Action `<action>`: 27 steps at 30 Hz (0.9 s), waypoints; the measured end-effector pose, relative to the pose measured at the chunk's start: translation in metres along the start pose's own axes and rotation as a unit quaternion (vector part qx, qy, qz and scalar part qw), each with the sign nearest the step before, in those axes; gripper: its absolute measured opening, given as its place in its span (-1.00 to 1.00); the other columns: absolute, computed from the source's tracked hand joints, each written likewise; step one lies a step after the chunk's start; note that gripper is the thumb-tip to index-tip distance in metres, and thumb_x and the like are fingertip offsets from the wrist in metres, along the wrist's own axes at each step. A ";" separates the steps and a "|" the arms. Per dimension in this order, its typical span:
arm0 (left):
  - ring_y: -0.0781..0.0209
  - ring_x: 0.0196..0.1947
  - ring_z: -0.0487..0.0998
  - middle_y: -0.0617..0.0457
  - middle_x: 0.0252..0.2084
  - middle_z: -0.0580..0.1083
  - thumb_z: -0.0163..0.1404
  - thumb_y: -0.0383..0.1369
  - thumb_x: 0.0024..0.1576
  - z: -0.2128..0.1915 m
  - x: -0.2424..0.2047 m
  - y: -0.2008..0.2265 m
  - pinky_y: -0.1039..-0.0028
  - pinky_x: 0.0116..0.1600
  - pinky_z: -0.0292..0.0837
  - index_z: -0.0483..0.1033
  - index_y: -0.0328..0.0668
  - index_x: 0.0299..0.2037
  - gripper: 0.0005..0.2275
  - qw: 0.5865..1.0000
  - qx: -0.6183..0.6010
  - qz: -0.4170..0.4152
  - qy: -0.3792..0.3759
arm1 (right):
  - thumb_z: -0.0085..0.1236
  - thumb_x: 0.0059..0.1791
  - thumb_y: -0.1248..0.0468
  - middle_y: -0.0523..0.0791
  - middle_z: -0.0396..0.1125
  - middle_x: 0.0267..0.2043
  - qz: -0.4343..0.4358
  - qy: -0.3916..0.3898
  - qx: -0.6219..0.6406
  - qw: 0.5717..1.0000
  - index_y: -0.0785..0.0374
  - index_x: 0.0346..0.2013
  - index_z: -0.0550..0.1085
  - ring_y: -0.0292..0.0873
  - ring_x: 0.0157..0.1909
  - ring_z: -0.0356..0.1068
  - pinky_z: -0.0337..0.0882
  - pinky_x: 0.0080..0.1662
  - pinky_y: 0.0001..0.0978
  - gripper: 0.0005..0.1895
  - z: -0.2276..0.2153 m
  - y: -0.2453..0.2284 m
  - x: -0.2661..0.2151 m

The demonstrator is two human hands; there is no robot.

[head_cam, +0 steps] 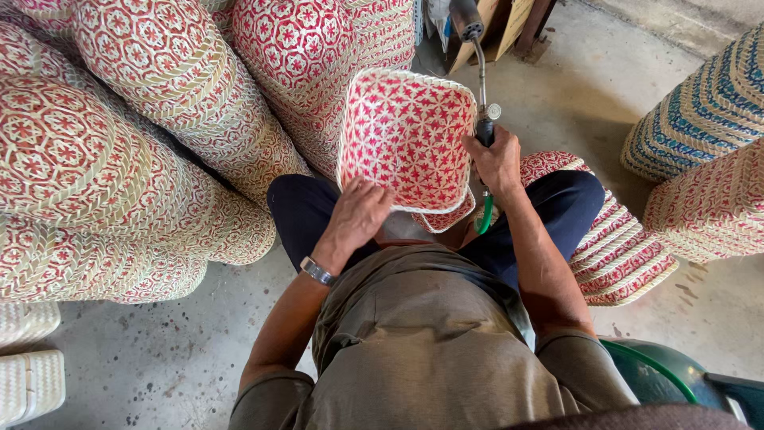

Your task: The person uses a handheld blowtorch to apply heat to the surface of woven baskets. They pick up each basket, rotate it to expose different sides to the flame, and then place it back in a stack. The process is repeated for multiple baskets.

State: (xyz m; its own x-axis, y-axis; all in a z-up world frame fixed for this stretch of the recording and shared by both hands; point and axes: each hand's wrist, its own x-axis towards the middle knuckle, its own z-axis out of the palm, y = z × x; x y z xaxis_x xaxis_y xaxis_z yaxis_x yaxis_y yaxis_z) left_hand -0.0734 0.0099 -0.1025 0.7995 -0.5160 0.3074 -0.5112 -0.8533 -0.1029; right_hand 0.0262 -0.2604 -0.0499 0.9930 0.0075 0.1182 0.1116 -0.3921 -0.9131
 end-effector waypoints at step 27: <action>0.41 -0.32 0.37 0.15 -0.30 0.51 0.18 -0.26 0.27 -0.040 -0.075 -0.163 0.53 -0.10 0.28 0.62 -0.22 -0.17 -0.82 0.666 -0.622 -0.225 0.345 | 0.13 0.04 0.09 -0.26 0.22 -0.67 -0.030 -0.268 0.005 0.963 0.23 -0.54 0.47 -0.40 -0.66 0.15 0.17 -0.57 -0.47 -0.65 -0.097 -0.020 -0.019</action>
State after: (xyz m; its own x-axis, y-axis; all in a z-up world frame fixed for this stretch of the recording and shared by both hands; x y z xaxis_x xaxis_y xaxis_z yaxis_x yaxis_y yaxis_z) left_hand -0.0623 0.1906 -0.0706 0.8444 0.2938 0.4480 -0.4774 0.0333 0.8781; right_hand 0.0016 -0.3421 0.0037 0.8618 0.5053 -0.0444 0.1679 -0.3667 -0.9151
